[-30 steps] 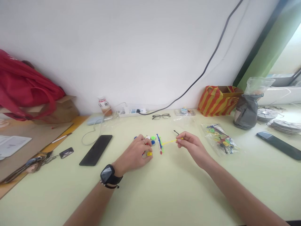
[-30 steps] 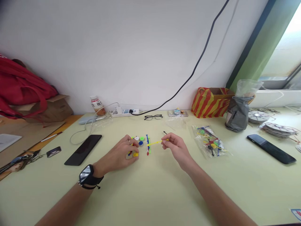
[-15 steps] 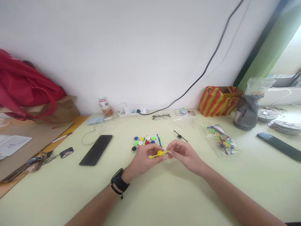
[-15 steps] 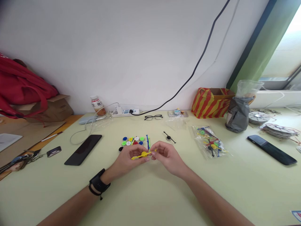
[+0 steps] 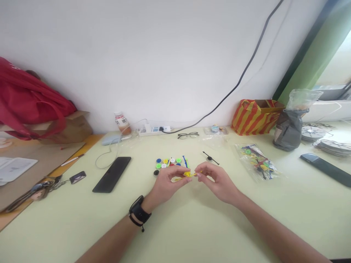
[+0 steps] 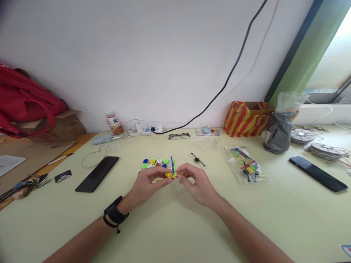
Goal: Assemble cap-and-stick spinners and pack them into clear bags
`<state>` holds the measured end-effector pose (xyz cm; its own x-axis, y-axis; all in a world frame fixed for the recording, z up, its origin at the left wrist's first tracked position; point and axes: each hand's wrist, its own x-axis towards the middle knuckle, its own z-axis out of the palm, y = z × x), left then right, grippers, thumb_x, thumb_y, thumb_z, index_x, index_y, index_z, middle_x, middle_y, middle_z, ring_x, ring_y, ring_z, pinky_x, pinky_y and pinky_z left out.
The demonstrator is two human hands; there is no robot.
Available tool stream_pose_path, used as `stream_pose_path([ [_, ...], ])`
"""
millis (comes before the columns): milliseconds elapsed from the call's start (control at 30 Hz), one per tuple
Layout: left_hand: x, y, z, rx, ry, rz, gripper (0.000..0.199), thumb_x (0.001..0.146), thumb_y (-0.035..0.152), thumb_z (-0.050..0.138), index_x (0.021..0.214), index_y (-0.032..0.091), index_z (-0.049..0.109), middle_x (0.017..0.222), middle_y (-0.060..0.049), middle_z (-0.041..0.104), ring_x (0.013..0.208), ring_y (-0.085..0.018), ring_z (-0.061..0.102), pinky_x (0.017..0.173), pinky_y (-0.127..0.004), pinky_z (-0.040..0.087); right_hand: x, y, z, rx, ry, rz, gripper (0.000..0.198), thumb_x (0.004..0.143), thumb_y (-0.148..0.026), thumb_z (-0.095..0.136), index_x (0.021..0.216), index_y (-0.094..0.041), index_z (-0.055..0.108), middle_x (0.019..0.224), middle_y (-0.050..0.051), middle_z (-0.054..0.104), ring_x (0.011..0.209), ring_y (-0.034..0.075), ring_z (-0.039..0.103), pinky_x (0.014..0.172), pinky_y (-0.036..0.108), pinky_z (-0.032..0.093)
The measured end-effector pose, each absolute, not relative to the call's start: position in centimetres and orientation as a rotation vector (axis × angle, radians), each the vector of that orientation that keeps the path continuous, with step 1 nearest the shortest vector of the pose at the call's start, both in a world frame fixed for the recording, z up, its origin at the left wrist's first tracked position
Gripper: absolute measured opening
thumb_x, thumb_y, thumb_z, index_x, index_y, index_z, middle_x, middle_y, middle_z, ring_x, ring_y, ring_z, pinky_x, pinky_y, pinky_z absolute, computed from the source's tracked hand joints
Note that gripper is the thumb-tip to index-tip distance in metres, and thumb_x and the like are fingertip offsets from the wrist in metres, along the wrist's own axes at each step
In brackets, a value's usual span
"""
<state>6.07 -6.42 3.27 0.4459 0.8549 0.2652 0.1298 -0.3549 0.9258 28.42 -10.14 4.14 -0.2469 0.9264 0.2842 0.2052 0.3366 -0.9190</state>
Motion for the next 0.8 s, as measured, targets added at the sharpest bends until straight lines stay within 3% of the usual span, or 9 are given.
stream_pose_path([
  [600, 6.33, -6.96, 3.17, 1.957, 0.821, 0.915, 0.011, 0.091, 0.028, 0.075, 0.094, 0.019, 0.077, 0.095, -0.006, 0.077, 0.087, -0.019, 0.07, 0.081, -0.032, 0.057, 28.39, -9.9, 3.83, -1.021, -1.672, 1.171, 0.017, 0.096, -0.04, 0.064, 0.1, -0.023, 0.067, 0.09, 0.003, 0.067, 0.078, 0.018, 0.059, 0.074, 0.032, 0.051],
  [800, 6.52, -7.31, 3.66, 1.769, 0.665, 0.918, 0.018, 0.092, 0.031, 0.074, 0.103, 0.017, 0.075, 0.109, -0.011, 0.076, 0.102, -0.023, 0.07, 0.095, -0.038, 0.058, 28.59, -9.73, 3.81, -0.958, -1.572, 1.237, 0.021, 0.095, -0.042, 0.067, 0.101, -0.022, 0.065, 0.087, 0.002, 0.061, 0.079, 0.017, 0.057, 0.074, 0.031, 0.049],
])
